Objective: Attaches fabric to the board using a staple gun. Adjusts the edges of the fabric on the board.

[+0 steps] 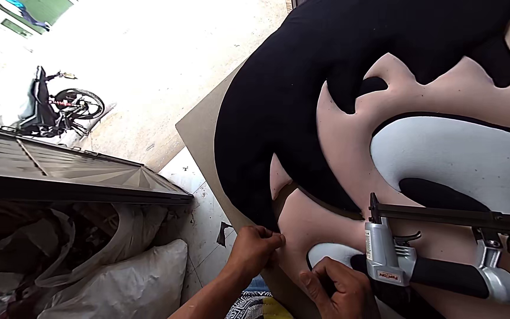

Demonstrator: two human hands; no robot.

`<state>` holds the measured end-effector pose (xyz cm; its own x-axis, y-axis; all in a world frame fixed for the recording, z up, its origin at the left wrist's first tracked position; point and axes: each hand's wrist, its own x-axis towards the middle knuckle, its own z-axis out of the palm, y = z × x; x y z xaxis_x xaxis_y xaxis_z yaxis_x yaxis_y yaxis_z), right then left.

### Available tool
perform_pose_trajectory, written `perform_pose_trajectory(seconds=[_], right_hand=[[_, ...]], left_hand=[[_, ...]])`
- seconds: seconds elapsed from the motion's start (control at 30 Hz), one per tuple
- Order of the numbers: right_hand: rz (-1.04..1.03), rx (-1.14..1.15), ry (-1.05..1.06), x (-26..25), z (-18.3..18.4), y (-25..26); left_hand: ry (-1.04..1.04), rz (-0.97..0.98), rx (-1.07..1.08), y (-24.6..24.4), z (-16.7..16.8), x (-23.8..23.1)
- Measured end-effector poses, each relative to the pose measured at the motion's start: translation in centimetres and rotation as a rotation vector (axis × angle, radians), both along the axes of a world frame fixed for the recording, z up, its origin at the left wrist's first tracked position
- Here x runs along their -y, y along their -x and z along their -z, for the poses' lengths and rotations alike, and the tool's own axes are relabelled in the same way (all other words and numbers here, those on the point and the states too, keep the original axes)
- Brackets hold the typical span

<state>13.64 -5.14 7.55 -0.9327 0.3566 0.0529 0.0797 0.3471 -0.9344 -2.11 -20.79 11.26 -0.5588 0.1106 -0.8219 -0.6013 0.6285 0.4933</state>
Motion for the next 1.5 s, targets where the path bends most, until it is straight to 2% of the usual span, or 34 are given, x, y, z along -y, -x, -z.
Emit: perform_pose_trajectory(seconds=[0.23,0.33,0.4,0.47,0.53,0.6,0.73,0.83,0.9,1.07,1.17,1.3,1.37,1.43,1.5], right_hand=[[-0.002,0.032,-0.017,0.4,-0.5,-0.1],[-0.026,0.036,-0.028,0.6,-1.4,0.2],[-0.056,0.027,-0.134,0.4,-2.6,0.8],[-0.088,0.018,-0.347,-0.5,-3.6,2.2],[-0.101,0.021,-0.571,-1.9,-3.6,4.3],[-0.132,0.046,-0.728,-3.3,-3.0,6.7],[-0.326,0.087,-0.863,-4.1,-1.8,9.7],[-0.409,0.139,-0.942,-3.6,-2.5,10.5],[-0.432,0.199,-0.974,-2.9,-3.1,10.8],[-0.433,0.341,-1.113,1.9,-3.5,9.4],[-0.375,0.378,-1.213,3.9,-2.0,8.6],[-0.322,0.319,-1.198,3.4,-1.8,8.7],[-0.322,0.312,-1.207,3.5,-1.9,8.9],[-0.327,0.296,-1.227,3.6,-2.0,9.0],[-0.338,0.285,-1.245,3.7,-2.2,9.1]], left_hand=[[-0.019,-0.052,-0.074,-1.0,0.8,0.6],[-0.105,-0.138,-0.119,-1.0,1.5,1.7],[-0.171,-0.156,-0.159,-1.2,1.6,2.7],[-0.159,-0.018,-0.289,-1.5,2.0,4.1],[-0.108,0.165,-0.522,-1.8,3.0,5.7],[-0.127,0.238,-0.746,-1.8,3.9,6.7],[-0.140,0.387,-1.084,-1.1,4.5,7.6],[-0.145,0.471,-1.205,-0.5,5.5,7.8],[-0.179,0.407,-1.151,-0.5,5.7,7.9],[-0.430,0.140,-0.677,-2.1,4.6,8.1],[-0.455,0.173,-0.688,-2.3,5.0,8.0],[-0.421,0.313,-0.844,-1.1,5.6,8.2],[-0.417,0.322,-0.865,-0.4,5.9,7.9],[-0.420,0.298,-0.797,0.2,5.8,7.8],[-0.433,0.275,-0.622,0.7,5.1,7.8]])
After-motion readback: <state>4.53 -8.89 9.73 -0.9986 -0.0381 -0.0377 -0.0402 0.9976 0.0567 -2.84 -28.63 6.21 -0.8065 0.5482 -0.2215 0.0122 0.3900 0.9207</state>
